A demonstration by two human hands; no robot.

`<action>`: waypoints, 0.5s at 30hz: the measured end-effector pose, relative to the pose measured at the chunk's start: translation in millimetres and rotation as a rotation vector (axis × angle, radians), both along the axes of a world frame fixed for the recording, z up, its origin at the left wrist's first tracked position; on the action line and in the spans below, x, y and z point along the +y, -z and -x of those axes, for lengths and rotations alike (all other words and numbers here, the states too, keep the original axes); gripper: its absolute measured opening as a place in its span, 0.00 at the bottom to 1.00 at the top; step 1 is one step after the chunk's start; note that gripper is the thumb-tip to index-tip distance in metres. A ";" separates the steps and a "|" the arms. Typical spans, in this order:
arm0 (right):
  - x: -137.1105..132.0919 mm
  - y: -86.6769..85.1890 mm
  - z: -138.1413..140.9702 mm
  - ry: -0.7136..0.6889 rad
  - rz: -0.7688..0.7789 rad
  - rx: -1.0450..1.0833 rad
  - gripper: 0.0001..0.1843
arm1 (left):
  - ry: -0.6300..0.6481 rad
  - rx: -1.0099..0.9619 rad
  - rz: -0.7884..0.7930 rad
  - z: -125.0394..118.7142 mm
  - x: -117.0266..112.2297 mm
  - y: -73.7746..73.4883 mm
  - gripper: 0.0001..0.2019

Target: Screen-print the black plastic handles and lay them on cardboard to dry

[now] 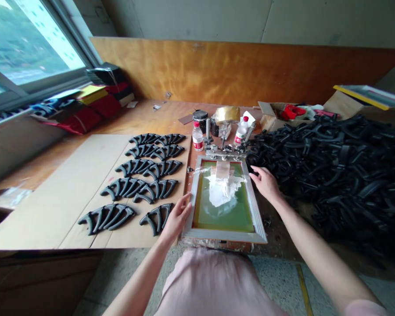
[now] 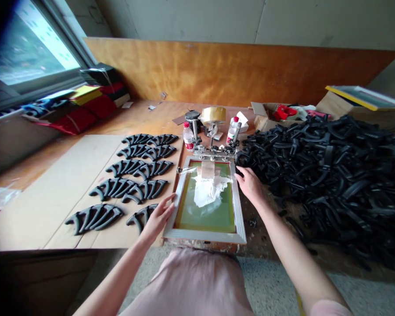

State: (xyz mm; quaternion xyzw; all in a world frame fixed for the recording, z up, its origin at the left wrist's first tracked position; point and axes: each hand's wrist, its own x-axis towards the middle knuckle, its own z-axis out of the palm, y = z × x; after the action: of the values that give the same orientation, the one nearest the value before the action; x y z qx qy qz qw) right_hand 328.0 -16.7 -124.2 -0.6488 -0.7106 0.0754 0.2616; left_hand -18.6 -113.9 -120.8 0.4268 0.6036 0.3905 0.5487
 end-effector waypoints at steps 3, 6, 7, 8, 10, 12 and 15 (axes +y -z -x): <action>21.4 -21.0 47.6 -0.168 -0.111 -0.044 0.35 | -0.012 0.068 0.053 -4.2 0.8 33.2 0.35; 23.8 -23.1 92.7 -0.290 -0.002 -0.205 0.25 | -0.012 0.120 0.061 -5.8 3.0 50.0 0.33; 18.9 -19.7 101.3 -0.317 0.055 -0.241 0.18 | -0.011 0.132 0.061 -5.5 3.2 52.8 0.33; 11.3 -15.3 106.0 -0.340 0.103 -0.266 0.13 | -0.011 0.143 0.059 -5.0 3.1 54.6 0.32; -8.7 -7.0 105.5 -0.406 0.155 -0.299 0.07 | -0.008 0.163 0.053 -3.6 2.4 56.4 0.31; -27.8 -4.0 96.6 -0.536 0.166 -0.332 0.08 | 0.000 0.176 0.042 -2.6 1.7 57.0 0.29; -40.2 -10.1 83.8 -0.738 0.210 -0.349 0.13 | 0.001 0.180 0.038 -2.4 1.3 57.1 0.29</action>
State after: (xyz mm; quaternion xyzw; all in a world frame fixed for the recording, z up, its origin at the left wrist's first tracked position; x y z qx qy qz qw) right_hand 244.2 -56.9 -114.1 -0.3771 -0.9173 0.1253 0.0252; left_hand -16.3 -112.6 -178.0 0.4499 0.6577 0.3387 0.5003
